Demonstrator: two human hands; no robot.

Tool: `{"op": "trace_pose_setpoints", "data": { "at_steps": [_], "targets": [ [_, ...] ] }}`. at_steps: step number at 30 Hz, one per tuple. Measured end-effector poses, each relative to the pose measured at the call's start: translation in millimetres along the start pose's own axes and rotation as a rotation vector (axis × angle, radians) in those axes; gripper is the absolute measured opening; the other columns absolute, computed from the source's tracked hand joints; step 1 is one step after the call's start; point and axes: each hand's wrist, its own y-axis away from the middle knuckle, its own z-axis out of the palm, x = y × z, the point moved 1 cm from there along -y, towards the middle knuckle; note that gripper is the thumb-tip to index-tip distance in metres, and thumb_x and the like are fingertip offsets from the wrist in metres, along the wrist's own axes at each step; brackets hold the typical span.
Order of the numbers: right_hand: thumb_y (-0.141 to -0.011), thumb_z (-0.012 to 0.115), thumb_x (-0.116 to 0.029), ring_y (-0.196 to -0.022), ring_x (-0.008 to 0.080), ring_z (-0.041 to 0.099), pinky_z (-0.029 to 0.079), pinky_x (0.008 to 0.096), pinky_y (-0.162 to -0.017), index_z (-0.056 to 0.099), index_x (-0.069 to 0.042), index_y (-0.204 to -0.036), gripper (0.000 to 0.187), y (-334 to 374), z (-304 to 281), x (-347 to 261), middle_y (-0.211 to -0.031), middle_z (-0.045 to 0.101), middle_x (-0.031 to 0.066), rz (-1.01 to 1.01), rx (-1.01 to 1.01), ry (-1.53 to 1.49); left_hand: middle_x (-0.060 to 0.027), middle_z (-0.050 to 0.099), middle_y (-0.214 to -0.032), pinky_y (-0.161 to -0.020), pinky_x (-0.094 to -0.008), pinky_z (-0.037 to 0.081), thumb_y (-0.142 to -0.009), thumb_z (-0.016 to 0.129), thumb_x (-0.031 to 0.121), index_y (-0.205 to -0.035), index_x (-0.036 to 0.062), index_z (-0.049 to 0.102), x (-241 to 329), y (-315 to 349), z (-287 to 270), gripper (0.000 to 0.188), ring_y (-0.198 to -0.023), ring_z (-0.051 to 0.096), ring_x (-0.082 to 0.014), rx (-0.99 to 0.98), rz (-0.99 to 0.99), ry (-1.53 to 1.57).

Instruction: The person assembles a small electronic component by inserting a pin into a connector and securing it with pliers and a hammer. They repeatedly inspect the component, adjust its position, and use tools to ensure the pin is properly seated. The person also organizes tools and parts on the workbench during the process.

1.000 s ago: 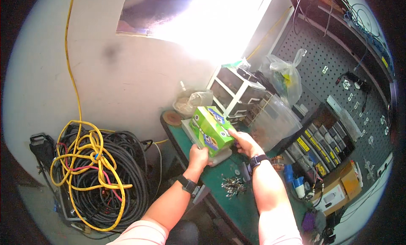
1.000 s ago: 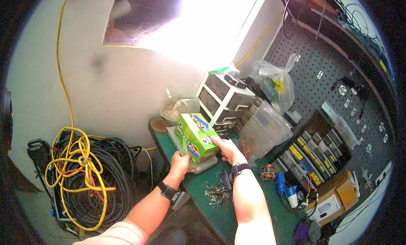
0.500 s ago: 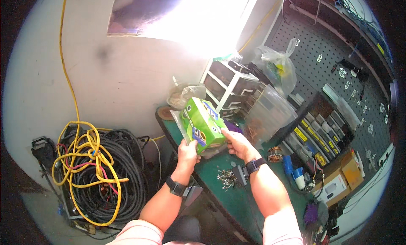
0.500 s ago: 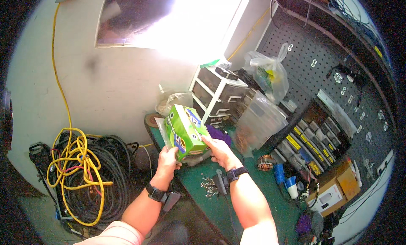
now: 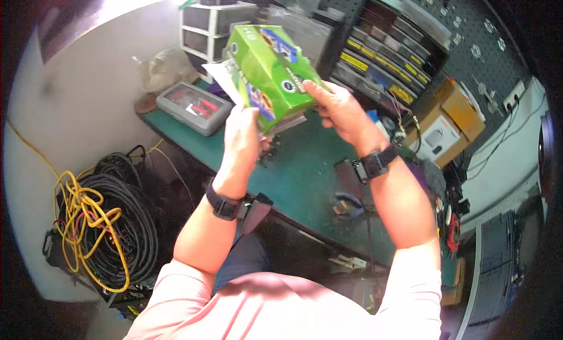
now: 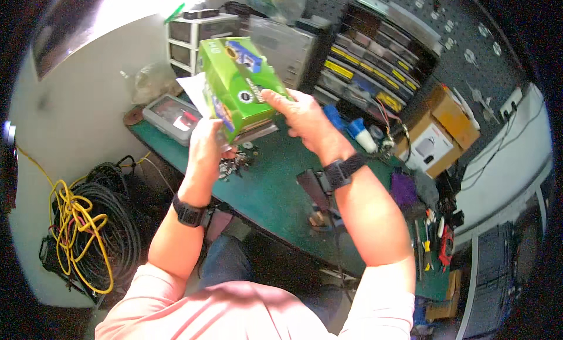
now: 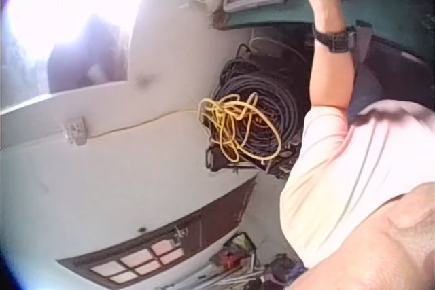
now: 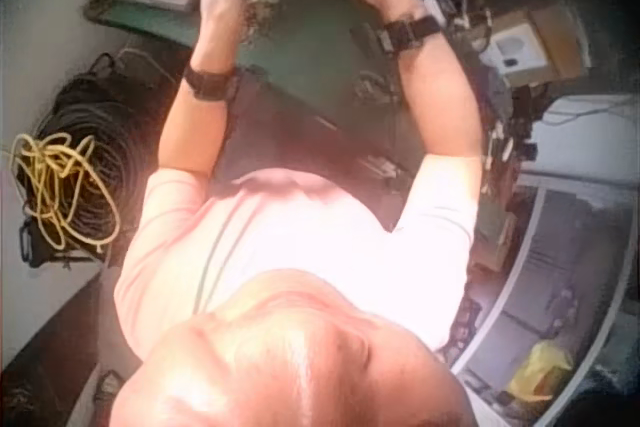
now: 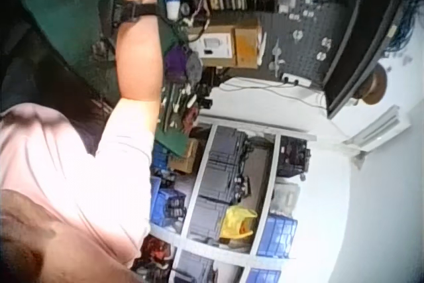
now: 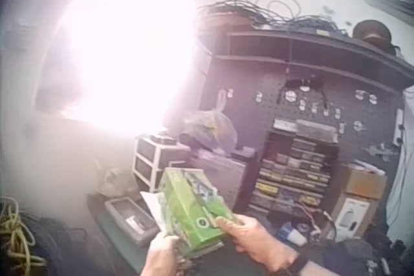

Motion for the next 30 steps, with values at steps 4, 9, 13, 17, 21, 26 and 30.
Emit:
{"op": "trace_pose_setpoints", "data": {
  "at_steps": [4,9,13,17,21,26,30],
  "targets": [
    [-0.086,0.067,-0.054,-0.058,0.0028,0.029,0.024,0.02,-0.05,0.062,-0.017,-0.102,0.04,41.5,-67.9,31.1,-0.07,0.034,-0.0109,0.127,0.143,-0.002,-0.0151,0.063,-0.083,-0.043,-0.0316,0.049,-0.091,0.045,0.026,-0.111,0.002,0.051,-40.4,10.5,73.2,0.032,-0.052,0.06,-0.0233,-0.106,-0.171,-0.023],
    [-0.084,0.069,-0.056,-0.056,0.0036,0.031,0.023,0.0203,-0.047,0.06,-0.018,-0.095,0.04,68.0,-129.7,97.8,-0.071,0.035,-0.0095,0.3,0.178,-0.129,-0.0125,0.063,-0.077,-0.04,-0.0315,0.048,-0.092,0.044,0.026,-0.104,0.0041,0.056,-102.7,11.3,128.5,0.028,-0.048,0.059,-0.0227,-0.258,-0.36,-0.1],
    [-0.084,0.068,-0.056,-0.054,0.0042,0.032,0.024,0.0208,-0.044,0.061,-0.016,-0.093,0.042,71.8,-146.0,148.9,-0.07,0.037,-0.0088,0.414,0.228,-0.184,-0.0118,0.063,-0.077,-0.041,-0.0309,0.049,-0.092,0.044,0.029,-0.105,0.0052,0.058,-131.1,3.6,142.4,0.03,-0.049,0.058,-0.0226,-0.336,-0.613,-0.153],
    [-0.086,0.067,-0.054,-0.049,0.0052,0.029,0.022,0.0224,-0.043,0.063,-0.014,-0.098,0.042,71.9,-143.1,172.5,-0.068,0.041,-0.007,0.455,0.217,-0.179,-0.0096,0.065,-0.08,-0.043,-0.0333,0.052,-0.09,0.048,0.03,-0.101,0.0081,0.062,-154.6,-1.0,140.0,0.028,-0.053,0.06,-0.0221,-0.345,-0.769,-0.196],
    [-0.085,0.067,-0.052,-0.063,0.0133,0.047,0.032,0.0307,-0.048,0.063,-0.008,-0.12,0.057,65.3,-130.6,179.0,-0.1,0.062,0.0055,0.443,0.202,-0.078,-0.0095,0.065,-0.093,-0.057,-0.0384,0.06,-0.092,0.05,0.026,-0.109,0.0045,0.061,-181.7,-6.7,120.7,0.029,-0.073,0.065,-0.022,-0.342,-0.698,-0.096],
    [-0.084,0.068,-0.049,-0.08,0.0226,0.058,0.044,0.0392,-0.062,0.061,-0.004,-0.122,0.059,64.2,-123.2,174.0,-0.109,0.066,0.0117,0.452,0.181,0.157,-0.0155,0.064,-0.095,-0.059,-0.0368,0.059,-0.087,0.059,0.021,-0.129,-0.0057,0.049,-110.2,20.1,105.7,0.051,-0.076,0.065,-0.021,-0.498,-0.513,-0.565],
    [-0.082,0.07,-0.039,-0.084,0.0307,0.063,0.049,0.0401,-0.074,0.064,-0.001,-0.115,0.051,43.9,-135.0,182.5,-0.104,0.067,0.0201,-0.132,0.532,0.795,-0.0156,0.066,-0.103,-0.057,-0.0307,0.055,-0.082,0.063,0.021,-0.131,-0.0042,0.049,-67.6,7.3,49.4,0.057,-0.073,0.064,-0.0183,-0.455,-0.036,-0.737]
  ]
}}
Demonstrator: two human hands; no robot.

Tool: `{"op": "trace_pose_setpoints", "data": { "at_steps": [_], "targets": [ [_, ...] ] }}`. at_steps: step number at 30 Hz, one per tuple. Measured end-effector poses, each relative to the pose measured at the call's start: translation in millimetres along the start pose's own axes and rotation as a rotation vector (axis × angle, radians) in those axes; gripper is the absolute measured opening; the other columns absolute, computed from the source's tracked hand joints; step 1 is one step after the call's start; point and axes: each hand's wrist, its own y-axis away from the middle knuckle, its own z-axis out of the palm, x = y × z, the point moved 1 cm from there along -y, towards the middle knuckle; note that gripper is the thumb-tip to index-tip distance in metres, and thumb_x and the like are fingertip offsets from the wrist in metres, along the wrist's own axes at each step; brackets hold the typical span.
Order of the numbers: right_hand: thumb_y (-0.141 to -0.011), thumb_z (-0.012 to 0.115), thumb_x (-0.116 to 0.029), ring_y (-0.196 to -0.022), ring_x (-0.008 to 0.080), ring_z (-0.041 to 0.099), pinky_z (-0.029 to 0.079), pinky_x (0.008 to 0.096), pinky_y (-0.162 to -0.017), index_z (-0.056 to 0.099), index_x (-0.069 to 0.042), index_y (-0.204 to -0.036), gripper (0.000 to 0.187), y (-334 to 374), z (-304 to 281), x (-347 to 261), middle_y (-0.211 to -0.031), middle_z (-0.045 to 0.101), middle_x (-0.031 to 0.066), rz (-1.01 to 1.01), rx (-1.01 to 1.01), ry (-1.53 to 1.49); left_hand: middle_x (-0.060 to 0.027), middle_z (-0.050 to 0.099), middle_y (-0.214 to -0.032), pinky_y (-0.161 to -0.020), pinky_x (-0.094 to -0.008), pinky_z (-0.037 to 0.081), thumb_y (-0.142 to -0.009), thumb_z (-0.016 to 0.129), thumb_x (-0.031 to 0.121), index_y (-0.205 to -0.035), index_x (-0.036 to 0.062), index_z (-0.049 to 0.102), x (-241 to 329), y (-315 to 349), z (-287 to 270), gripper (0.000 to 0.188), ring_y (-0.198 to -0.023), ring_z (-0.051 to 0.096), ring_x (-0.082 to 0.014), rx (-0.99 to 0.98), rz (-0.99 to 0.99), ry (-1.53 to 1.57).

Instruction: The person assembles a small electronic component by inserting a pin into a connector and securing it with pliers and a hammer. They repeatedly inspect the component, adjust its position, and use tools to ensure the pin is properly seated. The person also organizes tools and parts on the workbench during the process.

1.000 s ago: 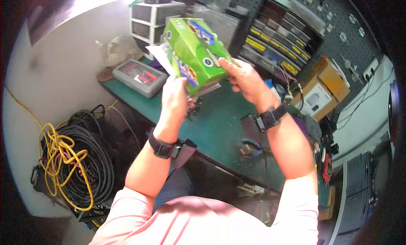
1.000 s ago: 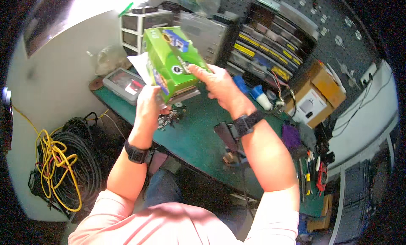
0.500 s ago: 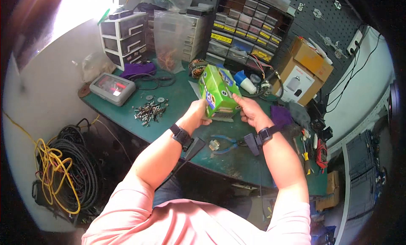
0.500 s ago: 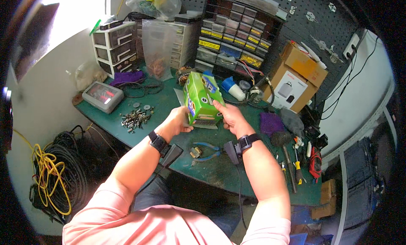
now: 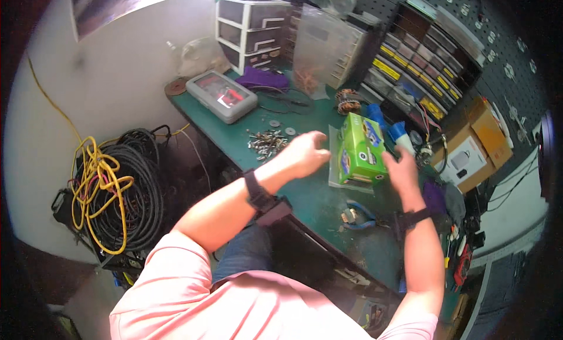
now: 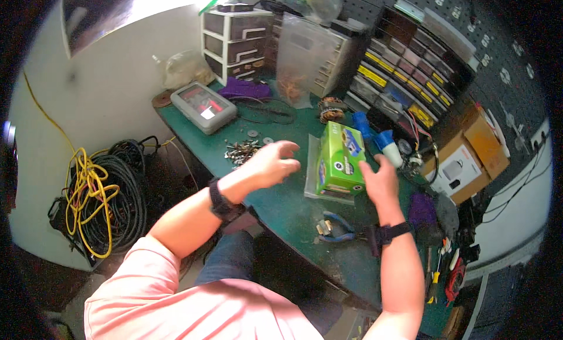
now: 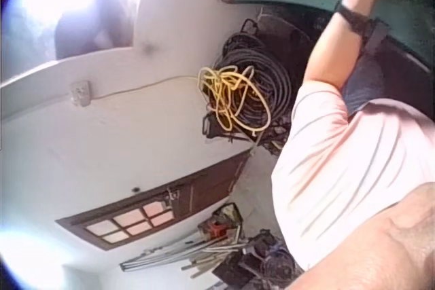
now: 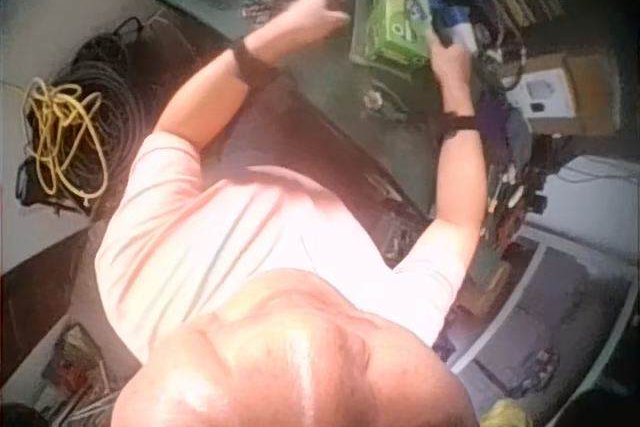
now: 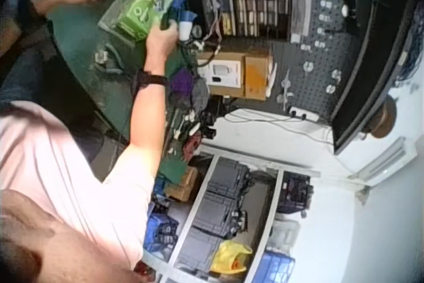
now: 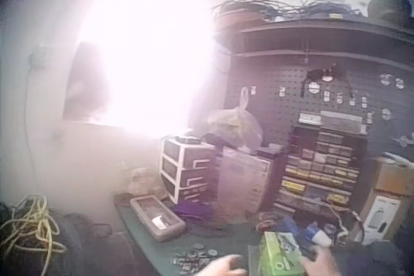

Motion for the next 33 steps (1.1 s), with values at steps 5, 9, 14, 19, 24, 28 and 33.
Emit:
{"op": "trace_pose_setpoints", "data": {
  "at_steps": [5,9,14,19,24,28,33],
  "targets": [
    [-0.082,0.068,-0.032,-0.091,0.0355,0.065,0.051,0.04,-0.08,0.07,0.0,-0.095,0.035,-33.8,-24.5,-128.1,-0.096,0.068,0.0215,-0.285,-0.058,-0.169,-0.0099,0.063,-0.1,-0.065,-0.032,0.054,-0.087,0.06,0.018,-0.12,-0.0003,0.057,-44.4,3.4,-130.5,0.038,-0.081,0.063,-0.0191,0.653,-0.037,0.52],
    [-0.082,0.066,-0.044,-0.101,0.0365,0.064,0.051,0.0431,-0.086,0.069,0.002,-0.101,0.05,-47.2,42.0,-237.5,-0.104,0.067,0.0242,-0.434,-0.328,0.042,-0.0074,0.059,-0.093,-0.06,-0.0334,0.049,-0.085,0.058,0.021,-0.118,0.0008,0.056,-126.8,-4.9,-194.5,0.039,-0.071,0.054,-0.0165,0.963,-0.179,0.576],
    [-0.085,0.062,-0.055,-0.112,0.0392,0.059,0.048,0.0446,-0.095,0.062,0.004,-0.116,0.067,-74.6,158.9,-289.4,-0.12,0.061,0.0273,-0.238,-0.576,-0.028,-0.0114,0.061,-0.094,-0.06,-0.0413,0.05,-0.083,0.059,0.024,-0.114,0.0001,0.057,-155.5,-22.8,-222.9,0.039,-0.077,0.058,-0.0263,0.948,-0.392,0.479],
    [-0.087,0.056,-0.052,-0.114,0.0389,0.059,0.045,0.0409,-0.096,0.061,0.013,-0.113,0.07,-105.6,214.8,-305.0,-0.115,0.061,0.0327,-0.069,-0.686,-0.155,-0.016,0.063,-0.097,-0.056,-0.0418,0.051,-0.081,0.059,0.019,-0.115,-0.006,0.058,-160.8,-29.4,-236.4,0.042,-0.076,0.061,-0.029,0.93,-0.43,0.348],
    [-0.088,0.054,-0.054,-0.109,0.0392,0.061,0.047,0.0423,-0.092,0.061,0.011,-0.115,0.071,-125.8,269.9,-274.6,-0.113,0.064,0.0285,-0.009,-0.755,-0.238,-0.0185,0.062,-0.105,-0.067,-0.0461,0.056,-0.084,0.056,0.017,-0.118,-0.0073,0.055,-148.3,-29.0,-225.6,0.043,-0.09,0.063,-0.0317,0.872,-0.435,0.455],
    [-0.088,0.055,-0.056,-0.1,0.0398,0.061,0.048,0.0473,-0.083,0.06,0.008,-0.12,0.072,-112.0,278.5,-291.6,-0.112,0.064,0.0226,0.079,-0.802,-0.358,-0.0199,0.06,-0.111,-0.072,-0.0469,0.057,-0.084,0.057,0.016,-0.117,-0.0086,0.054,-137.6,-15.2,-220.3,0.041,-0.099,0.061,-0.032,0.882,-0.406,0.577],
    [-0.087,0.062,-0.052,-0.064,0.0174,0.049,0.039,0.0338,-0.053,0.063,0.002,-0.116,0.061,-101.4,255.6,-305.4,-0.088,0.059,0.0066,0.29,-0.92,-0.508,-0.0164,0.061,-0.103,-0.07,-0.046,0.057,-0.083,0.059,0.016,-0.112,-0.0075,0.056,-149.1,-19.4,-228.7,0.037,-0.091,0.063,-0.03,0.848,-0.418,0.534]
  ]
}}
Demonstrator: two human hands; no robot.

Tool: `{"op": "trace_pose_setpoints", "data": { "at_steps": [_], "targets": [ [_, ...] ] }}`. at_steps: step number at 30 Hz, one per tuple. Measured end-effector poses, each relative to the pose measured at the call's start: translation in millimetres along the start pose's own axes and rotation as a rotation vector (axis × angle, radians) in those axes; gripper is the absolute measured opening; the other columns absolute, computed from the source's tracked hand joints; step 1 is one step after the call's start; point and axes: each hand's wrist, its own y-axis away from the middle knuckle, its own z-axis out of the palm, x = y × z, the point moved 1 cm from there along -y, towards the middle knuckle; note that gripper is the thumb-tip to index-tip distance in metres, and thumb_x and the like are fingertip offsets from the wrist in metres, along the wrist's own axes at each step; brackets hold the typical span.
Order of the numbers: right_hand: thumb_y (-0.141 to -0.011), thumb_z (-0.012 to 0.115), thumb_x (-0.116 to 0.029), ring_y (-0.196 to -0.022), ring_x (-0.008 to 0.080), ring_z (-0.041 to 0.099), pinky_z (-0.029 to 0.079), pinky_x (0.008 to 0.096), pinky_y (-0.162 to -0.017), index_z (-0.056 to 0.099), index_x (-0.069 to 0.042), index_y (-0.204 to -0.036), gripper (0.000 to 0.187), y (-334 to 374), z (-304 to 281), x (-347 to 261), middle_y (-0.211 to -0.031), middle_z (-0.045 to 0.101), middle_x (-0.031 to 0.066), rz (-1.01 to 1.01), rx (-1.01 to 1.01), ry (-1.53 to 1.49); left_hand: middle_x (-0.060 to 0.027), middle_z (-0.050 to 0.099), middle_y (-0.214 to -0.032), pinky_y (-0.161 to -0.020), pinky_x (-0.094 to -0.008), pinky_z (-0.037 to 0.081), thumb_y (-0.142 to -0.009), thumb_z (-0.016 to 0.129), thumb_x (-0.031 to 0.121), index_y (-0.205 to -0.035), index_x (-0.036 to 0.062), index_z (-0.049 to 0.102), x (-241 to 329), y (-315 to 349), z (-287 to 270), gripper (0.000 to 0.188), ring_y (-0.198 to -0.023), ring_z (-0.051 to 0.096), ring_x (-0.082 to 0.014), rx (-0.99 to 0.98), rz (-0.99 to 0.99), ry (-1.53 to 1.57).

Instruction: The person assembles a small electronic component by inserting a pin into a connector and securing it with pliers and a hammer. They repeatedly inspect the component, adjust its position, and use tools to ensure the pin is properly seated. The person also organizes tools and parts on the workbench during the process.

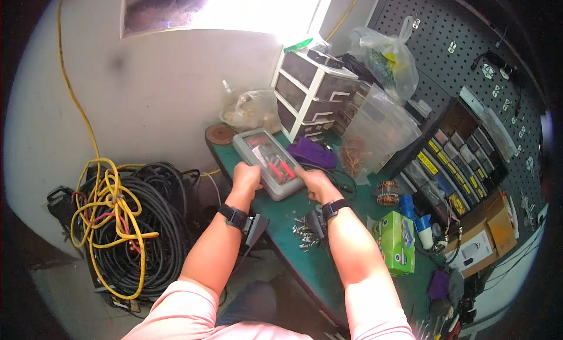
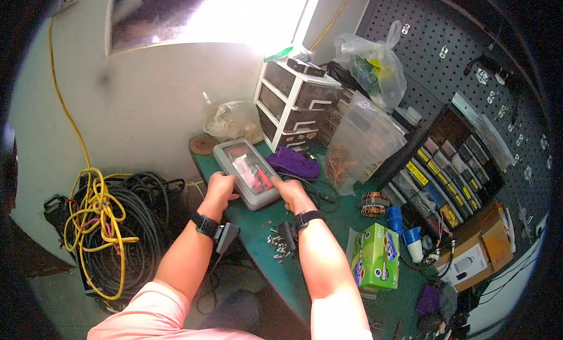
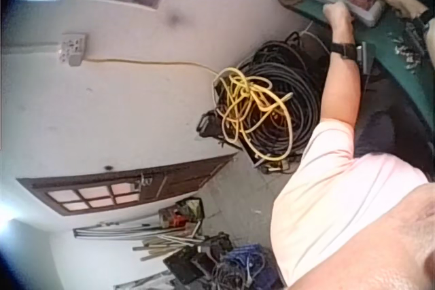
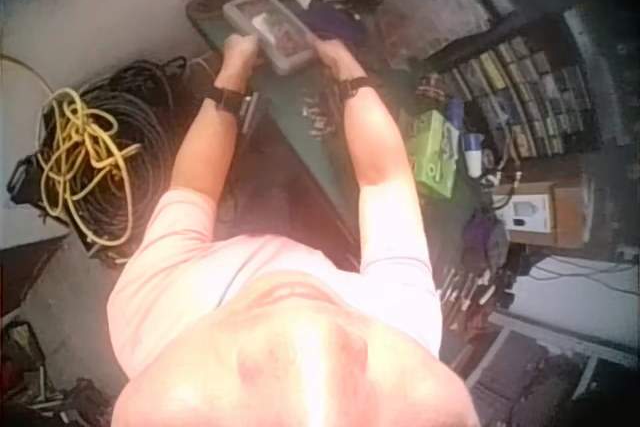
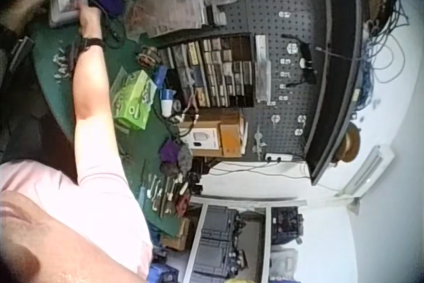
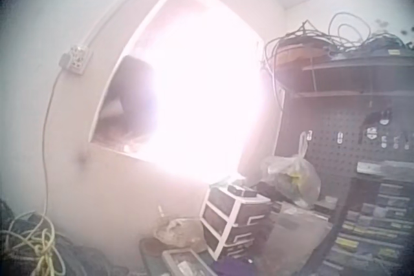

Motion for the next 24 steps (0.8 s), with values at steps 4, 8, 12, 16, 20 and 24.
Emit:
{"op": "trace_pose_setpoints", "data": {
  "at_steps": [4,8,12,16,20,24],
  "targets": [
    [-0.084,0.07,-0.042,-0.064,0.0128,0.039,0.032,0.0307,-0.052,0.064,-0.002,-0.11,0.049,14.7,8.7,1.9,-0.084,0.051,0.0023,-0.055,-0.015,-0.205,-0.0106,0.064,-0.089,-0.066,-0.0444,0.056,-0.083,0.062,0.018,-0.105,-0.0037,0.059,-5.2,-12.4,-2.9,0.031,-0.075,0.065,-0.0269,0.011,-0.026,-0.057],
    [-0.083,0.074,-0.032,-0.077,0.0153,0.05,0.042,0.0327,-0.06,0.064,-0.003,-0.11,0.042,18.9,16.3,7.6,-0.093,0.057,0.0044,-0.039,-0.006,-0.435,-0.0109,0.065,-0.085,-0.062,-0.0414,0.054,-0.083,0.066,0.021,-0.101,-0.0035,0.061,-10.9,-20.0,-5.1,0.031,-0.071,0.064,-0.0254,0.01,-0.047,0.007],
    [-0.086,0.071,-0.027,-0.093,0.0203,0.052,0.045,0.0374,-0.077,0.06,-0.004,-0.116,0.039,32.7,20.1,15.6,-0.104,0.057,0.0068,0.0,0.054,-0.586,-0.0144,0.066,-0.088,-0.056,-0.0374,0.052,-0.082,0.066,0.022,-0.106,-0.0085,0.06,-8.4,-10.0,-8.1,0.039,-0.068,0.063,-0.0257,-0.044,0.066,-0.048],
    [-0.085,0.071,-0.027,-0.107,0.0253,0.056,0.051,0.0443,-0.087,0.056,-0.004,-0.124,0.048,72.6,27.1,6.2,-0.115,0.06,0.0107,-0.097,0.007,-0.709,-0.0164,0.066,-0.102,-0.065,-0.0347,0.052,-0.089,0.065,0.024,-0.117,-0.0107,0.055,26.2,41.6,-21.5,0.045,-0.081,0.064,-0.0221,-0.077,0.209,0.008],
    [-0.081,0.07,-0.016,-0.084,0.0184,0.063,0.056,0.0321,-0.061,0.061,0.0,-0.116,0.04,121.0,8.9,12.7,-0.099,0.065,0.0082,-0.223,0.13,-0.804,-0.0086,0.062,-0.096,-0.066,-0.0284,0.049,-0.089,0.069,0.025,-0.126,-0.0084,0.049,41.3,93.8,-14.6,0.054,-0.077,0.059,-0.0147,-0.129,0.299,0.091],
    [-0.079,0.069,-0.015,-0.073,0.0184,0.065,0.054,0.0309,-0.052,0.066,-0.002,-0.106,0.031,187.2,-36.0,43.7,-0.091,0.068,0.0085,-0.252,0.287,-0.904,-0.0093,0.061,-0.096,-0.072,-0.0282,0.052,-0.088,0.07,0.024,-0.121,-0.0093,0.048,47.5,163.7,14.1,0.052,-0.082,0.061,-0.0143,-0.297,0.278,0.121]
  ]
}}
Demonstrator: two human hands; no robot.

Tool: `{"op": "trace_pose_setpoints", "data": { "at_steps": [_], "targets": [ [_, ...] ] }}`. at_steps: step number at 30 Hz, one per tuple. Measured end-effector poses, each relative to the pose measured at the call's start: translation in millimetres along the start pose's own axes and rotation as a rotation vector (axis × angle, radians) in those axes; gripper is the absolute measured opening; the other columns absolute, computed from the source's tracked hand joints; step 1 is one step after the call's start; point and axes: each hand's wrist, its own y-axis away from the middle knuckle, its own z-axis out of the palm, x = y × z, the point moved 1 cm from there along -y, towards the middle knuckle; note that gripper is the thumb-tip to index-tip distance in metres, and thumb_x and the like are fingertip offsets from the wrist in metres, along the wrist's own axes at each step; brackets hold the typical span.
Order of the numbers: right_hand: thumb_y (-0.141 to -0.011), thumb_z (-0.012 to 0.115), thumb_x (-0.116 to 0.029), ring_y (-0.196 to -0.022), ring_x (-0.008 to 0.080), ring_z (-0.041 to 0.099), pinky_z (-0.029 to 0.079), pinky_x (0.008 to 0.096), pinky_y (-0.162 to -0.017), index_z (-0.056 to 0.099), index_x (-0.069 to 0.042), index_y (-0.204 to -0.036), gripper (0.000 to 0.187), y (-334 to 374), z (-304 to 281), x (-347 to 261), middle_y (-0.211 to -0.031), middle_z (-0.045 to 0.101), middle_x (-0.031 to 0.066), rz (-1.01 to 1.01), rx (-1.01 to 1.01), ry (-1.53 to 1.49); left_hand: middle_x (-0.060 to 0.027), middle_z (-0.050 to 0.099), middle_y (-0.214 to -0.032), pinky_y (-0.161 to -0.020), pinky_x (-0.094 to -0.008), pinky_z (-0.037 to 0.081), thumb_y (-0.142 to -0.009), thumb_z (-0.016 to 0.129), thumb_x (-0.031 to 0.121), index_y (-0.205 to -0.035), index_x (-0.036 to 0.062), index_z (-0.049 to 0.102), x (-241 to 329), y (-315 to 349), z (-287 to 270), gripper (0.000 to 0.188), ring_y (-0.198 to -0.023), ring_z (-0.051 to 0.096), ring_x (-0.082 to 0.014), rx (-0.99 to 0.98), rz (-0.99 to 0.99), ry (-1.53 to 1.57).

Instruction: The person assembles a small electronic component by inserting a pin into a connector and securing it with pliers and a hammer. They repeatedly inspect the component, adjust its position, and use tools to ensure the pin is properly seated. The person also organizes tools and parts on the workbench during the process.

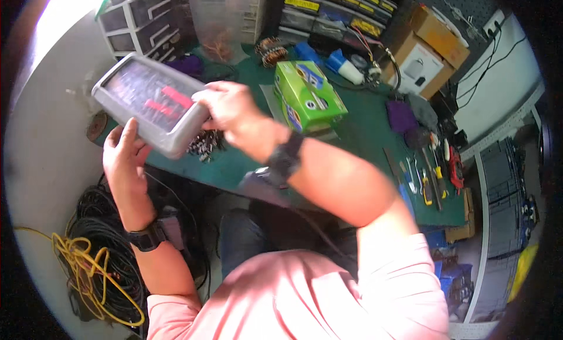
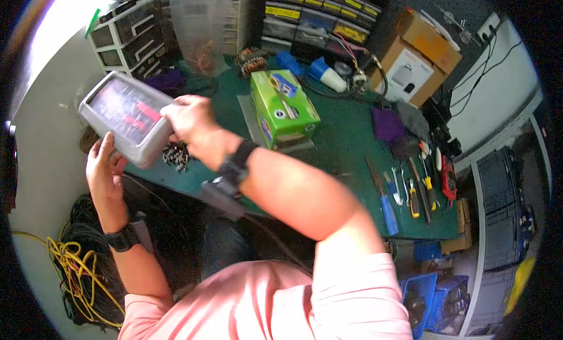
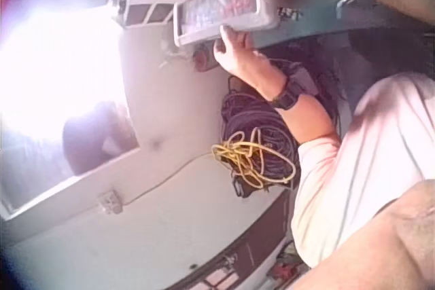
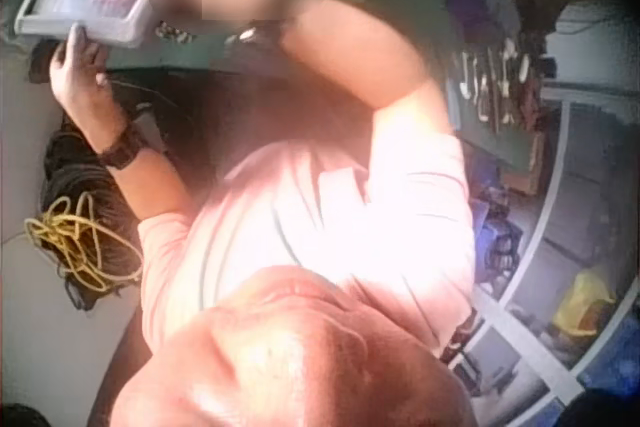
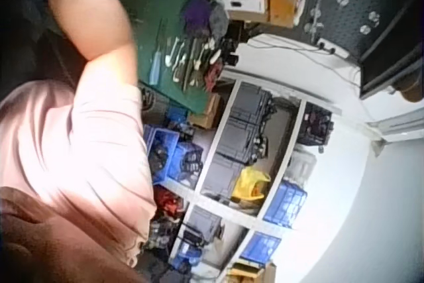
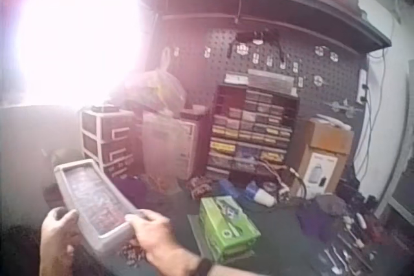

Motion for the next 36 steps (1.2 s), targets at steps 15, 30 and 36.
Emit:
{"op": "trace_pose_setpoints", "data": {
  "at_steps": [15,30,36],
  "targets": [
    [-0.085,0.062,-0.013,-0.062,0.0096,0.061,0.048,0.0238,-0.05,0.066,-0.007,-0.109,0.025,213.7,-239.3,-23.1,-0.082,0.067,0.0011,-0.007,0.269,0.048,-0.0087,0.06,-0.08,-0.058,-0.0278,0.058,-0.089,0.07,0.029,-0.094,-0.0003,0.051,-64.5,197.5,121.6,0.036,-0.066,0.065,-0.0166,-0.498,-0.5,0.098],
    [-0.083,0.067,-0.014,-0.062,0.0121,0.06,0.047,0.0254,-0.043,0.064,0.003,-0.113,0.034,211.9,-193.3,64.1,-0.086,0.066,0.0066,0.06,0.202,0.047,-0.009,0.064,-0.077,-0.053,-0.0269,0.056,-0.091,0.067,0.026,-0.092,0.0,0.054,-90.4,198.5,30.2,0.029,-0.061,0.065,-0.0162,-0.395,-0.623,0.053],
    [-0.085,0.068,-0.017,-0.058,0.0104,0.058,0.044,0.0241,-0.038,0.061,0.005,-0.115,0.038,213.9,-205.9,63.8,-0.083,0.066,0.0067,0.007,0.178,0.218,-0.0087,0.064,-0.077,-0.056,-0.0272,0.057,-0.091,0.067,0.026,-0.093,0.0002,0.054,-104.2,200.1,36.9,0.029,-0.062,0.066,-0.0156,-0.423,-0.686,0.135]
  ]
}}
